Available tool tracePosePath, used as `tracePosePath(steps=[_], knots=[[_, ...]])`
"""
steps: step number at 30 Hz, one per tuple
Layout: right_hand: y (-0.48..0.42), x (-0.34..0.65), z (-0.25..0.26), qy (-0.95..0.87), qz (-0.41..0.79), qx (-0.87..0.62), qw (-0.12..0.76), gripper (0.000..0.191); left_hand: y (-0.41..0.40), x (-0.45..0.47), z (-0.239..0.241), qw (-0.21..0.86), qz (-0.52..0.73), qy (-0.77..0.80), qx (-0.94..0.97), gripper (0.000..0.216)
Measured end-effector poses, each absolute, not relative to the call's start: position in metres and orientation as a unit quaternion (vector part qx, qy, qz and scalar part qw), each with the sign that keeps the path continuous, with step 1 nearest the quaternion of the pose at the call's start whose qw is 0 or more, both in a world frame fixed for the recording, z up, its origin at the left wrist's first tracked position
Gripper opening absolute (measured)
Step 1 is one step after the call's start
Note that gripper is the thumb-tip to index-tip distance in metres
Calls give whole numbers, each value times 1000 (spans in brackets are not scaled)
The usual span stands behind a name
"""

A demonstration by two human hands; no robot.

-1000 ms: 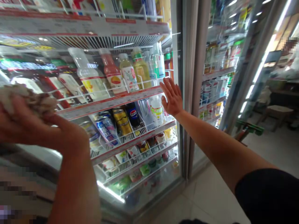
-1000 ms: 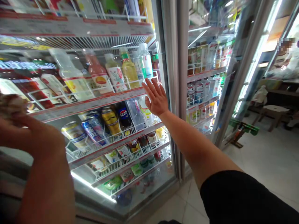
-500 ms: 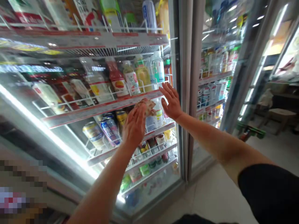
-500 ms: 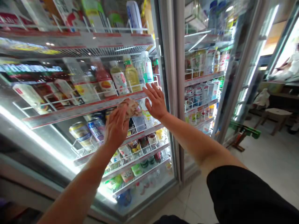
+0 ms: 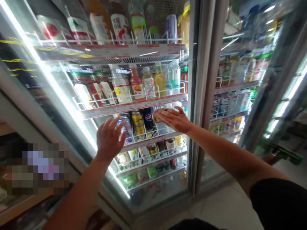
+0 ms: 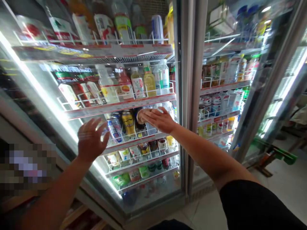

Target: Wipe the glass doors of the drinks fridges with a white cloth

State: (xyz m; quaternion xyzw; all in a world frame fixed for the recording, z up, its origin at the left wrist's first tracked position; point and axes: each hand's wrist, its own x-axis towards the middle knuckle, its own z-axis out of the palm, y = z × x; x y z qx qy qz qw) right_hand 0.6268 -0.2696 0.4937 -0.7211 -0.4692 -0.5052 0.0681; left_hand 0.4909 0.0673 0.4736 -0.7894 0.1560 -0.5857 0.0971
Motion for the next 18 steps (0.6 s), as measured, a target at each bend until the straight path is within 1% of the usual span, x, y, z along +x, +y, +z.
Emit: tracePosePath(steps=[3,5,6,7,9,10,12,13,15,16,18], knots=[[-290,647,516,-353,-592,-699,191,40,114,474,487,67,-606,29,-792,58],[-292,654,517,-296,-641,-659,260,45,130,471,493,56,-594,-10,-803,63],[-289,653,510,-286,-654,-644,277,47,135,471,494,50,-587,-15,-808,63],[-282,650,498,-287,-658,-637,282,49,137,472,494,43,-583,-15,-811,63],[-264,636,461,-329,-640,-646,256,54,137,476,491,26,-591,-17,-806,62],[-255,627,440,-370,-620,-653,230,54,137,478,489,21,-598,-19,-801,61],[-241,612,402,-505,-549,-651,141,50,137,482,485,25,-605,-23,-795,61],[-237,607,390,-534,-520,-656,117,48,138,483,484,32,-605,-26,-795,61],[-238,605,385,-554,-493,-664,98,45,139,483,482,50,-603,-31,-796,61],[-241,608,392,-539,-499,-669,108,46,140,483,482,60,-602,-32,-795,61],[-252,620,421,-482,-540,-672,159,50,141,483,481,76,-606,-30,-791,62]])
